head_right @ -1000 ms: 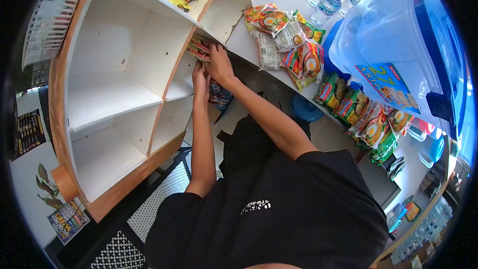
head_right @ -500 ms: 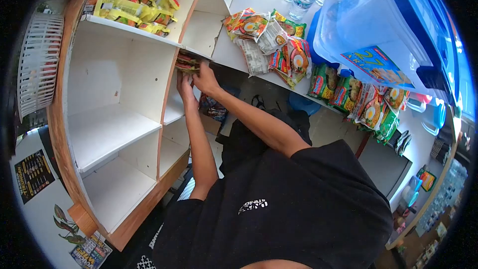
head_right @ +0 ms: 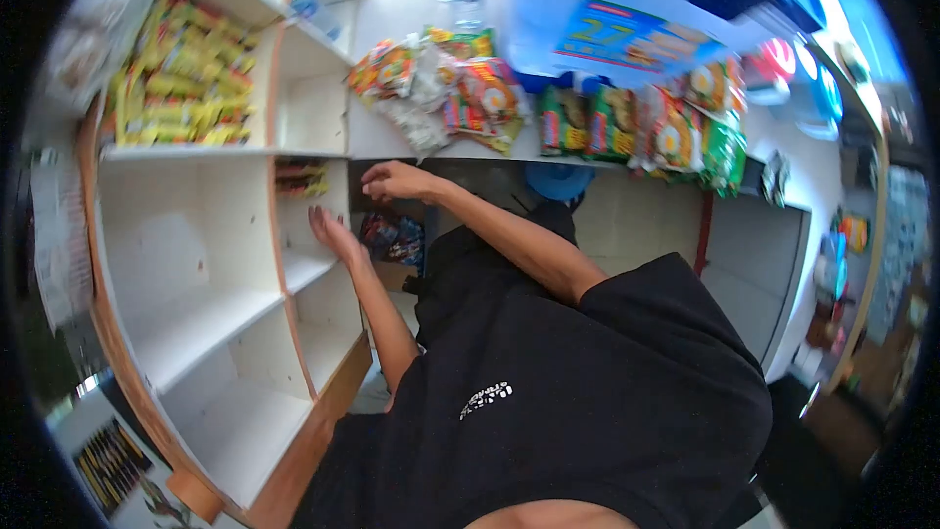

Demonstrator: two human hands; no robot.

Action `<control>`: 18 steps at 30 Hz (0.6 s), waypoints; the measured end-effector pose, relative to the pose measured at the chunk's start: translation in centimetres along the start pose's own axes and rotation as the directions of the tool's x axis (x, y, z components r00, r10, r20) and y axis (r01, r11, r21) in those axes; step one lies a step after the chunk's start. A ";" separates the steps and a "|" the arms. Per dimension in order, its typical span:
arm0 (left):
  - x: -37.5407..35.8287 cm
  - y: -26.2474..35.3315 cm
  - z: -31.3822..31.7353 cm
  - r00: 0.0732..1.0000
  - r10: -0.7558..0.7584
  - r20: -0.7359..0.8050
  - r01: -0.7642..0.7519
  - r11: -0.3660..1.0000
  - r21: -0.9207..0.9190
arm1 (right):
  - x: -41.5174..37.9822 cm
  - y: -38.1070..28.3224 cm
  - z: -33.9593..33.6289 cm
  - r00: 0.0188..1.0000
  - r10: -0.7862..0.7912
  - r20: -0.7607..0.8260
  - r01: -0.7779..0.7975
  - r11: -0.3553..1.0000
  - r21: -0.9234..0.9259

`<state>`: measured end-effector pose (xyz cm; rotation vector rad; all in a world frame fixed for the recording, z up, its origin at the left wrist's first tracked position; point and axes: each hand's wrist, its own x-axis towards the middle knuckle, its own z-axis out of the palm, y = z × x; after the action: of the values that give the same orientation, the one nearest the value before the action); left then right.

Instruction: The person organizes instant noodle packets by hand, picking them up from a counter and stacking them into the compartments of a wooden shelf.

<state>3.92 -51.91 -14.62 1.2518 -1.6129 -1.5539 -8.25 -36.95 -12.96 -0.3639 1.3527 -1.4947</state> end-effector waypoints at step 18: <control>-29.3 9.7 19.1 -0.020 0.178 0.984 -0.355 0.919 -0.173 | -44.0 2.3 -11.2 0.757 -0.299 -0.580 0.501 0.836 0.222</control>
<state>-3.51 -18.58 -2.46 -0.5877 -2.5582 -2.1838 2.35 5.60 -0.98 0.0099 1.4160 -2.3048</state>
